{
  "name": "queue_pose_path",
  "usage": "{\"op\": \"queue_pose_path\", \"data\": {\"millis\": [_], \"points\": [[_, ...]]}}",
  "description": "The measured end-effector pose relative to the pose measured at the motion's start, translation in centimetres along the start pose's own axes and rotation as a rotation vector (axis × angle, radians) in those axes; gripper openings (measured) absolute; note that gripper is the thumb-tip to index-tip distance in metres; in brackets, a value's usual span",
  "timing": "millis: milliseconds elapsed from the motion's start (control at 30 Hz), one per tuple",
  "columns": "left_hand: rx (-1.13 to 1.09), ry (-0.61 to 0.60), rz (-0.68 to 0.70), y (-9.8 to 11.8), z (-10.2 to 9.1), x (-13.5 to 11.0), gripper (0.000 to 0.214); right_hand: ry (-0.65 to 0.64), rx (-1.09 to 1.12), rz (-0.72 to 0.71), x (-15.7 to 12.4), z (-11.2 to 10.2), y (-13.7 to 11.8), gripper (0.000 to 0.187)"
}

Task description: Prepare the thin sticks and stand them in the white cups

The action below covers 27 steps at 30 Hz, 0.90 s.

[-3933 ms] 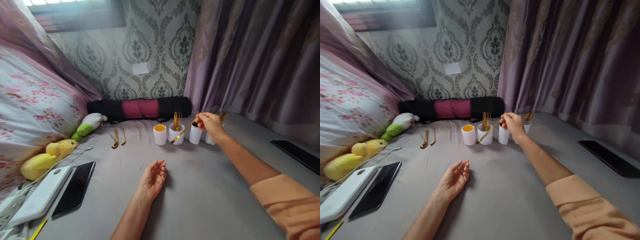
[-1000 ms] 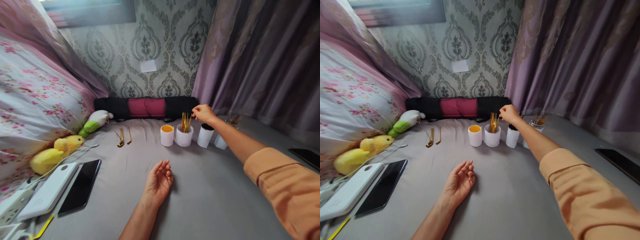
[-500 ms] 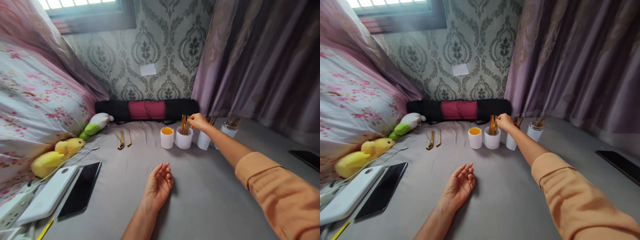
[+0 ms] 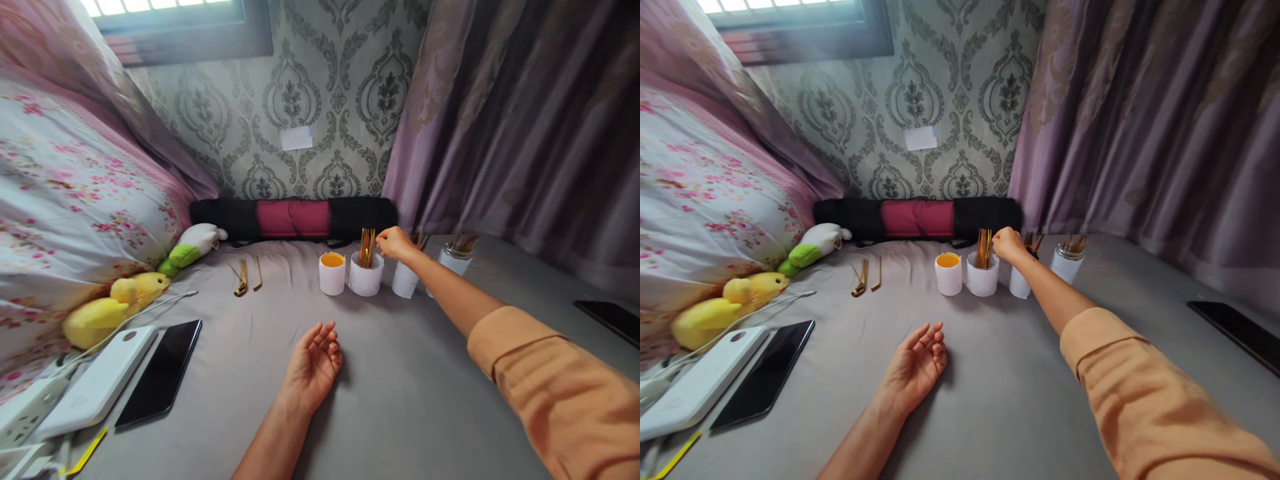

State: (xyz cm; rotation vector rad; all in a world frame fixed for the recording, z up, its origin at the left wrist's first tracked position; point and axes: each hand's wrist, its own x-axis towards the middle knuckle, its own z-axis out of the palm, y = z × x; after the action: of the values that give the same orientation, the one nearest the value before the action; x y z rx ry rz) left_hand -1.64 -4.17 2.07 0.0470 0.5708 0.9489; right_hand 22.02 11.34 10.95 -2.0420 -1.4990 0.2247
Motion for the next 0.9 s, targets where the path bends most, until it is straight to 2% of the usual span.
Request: {"op": "queue_pose_path", "data": {"millis": [233,433,633,900], "points": [[0.015,-0.025,0.007,-0.1,-0.1,-0.1,0.016,0.003,-0.018,-0.018,-0.8,-1.0,-0.1,0.021],[0.020,-0.041,0.003,-0.1,-0.1,0.0,0.016,0.064,-0.036,-0.084,-2.4,-1.5,-0.1,0.023],[0.033,-0.043,0.001,-0.1,-0.2,0.0,0.017,0.051,0.099,-0.099,-3.8,-1.2,0.0,0.027],[0.033,-0.049,0.006,-0.2,-0.1,-0.1,0.014,-0.057,0.468,-0.054,-7.4,0.0,-0.9,0.030]]}}
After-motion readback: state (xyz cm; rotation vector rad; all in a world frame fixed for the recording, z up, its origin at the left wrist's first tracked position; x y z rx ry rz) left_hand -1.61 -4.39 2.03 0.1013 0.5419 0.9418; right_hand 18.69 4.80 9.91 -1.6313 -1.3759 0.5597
